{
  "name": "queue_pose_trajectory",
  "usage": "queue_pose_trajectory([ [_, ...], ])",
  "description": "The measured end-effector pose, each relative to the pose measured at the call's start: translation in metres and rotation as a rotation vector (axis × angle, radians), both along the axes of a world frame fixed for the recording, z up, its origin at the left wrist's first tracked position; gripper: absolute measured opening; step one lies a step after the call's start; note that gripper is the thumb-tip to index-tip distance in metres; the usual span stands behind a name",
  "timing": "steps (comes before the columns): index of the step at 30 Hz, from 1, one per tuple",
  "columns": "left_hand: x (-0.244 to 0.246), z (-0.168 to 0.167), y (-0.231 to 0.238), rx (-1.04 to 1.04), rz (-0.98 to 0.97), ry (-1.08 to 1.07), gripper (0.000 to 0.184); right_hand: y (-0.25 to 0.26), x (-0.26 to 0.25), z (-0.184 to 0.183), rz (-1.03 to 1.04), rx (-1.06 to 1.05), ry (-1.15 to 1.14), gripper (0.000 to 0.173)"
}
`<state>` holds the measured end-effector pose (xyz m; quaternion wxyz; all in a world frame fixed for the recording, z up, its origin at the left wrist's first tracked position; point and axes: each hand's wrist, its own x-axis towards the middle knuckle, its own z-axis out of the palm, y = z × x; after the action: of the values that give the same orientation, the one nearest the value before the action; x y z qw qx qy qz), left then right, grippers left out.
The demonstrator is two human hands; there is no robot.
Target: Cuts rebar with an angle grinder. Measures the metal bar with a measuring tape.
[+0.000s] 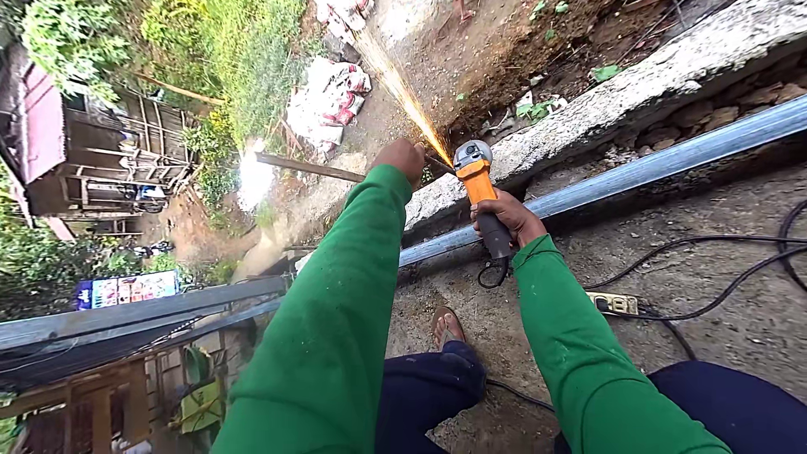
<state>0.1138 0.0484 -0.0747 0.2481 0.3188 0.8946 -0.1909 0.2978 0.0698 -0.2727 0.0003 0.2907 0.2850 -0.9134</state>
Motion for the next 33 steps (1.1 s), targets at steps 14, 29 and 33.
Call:
queue_pose_trajectory([
  [14,-0.003,-0.005,0.0,0.028,0.01,0.01,0.058,0.002,0.002,0.004,-0.002,0.001,-0.008,0.054],
  [29,-0.006,-0.007,-0.004,0.046,-0.001,0.005,0.056,-0.011,0.016,0.002,-0.015,-0.03,-0.038,0.059],
  [33,-0.006,-0.005,-0.006,0.083,-0.009,-0.023,0.053,-0.007,0.007,-0.007,0.006,0.021,-0.018,0.06],
])
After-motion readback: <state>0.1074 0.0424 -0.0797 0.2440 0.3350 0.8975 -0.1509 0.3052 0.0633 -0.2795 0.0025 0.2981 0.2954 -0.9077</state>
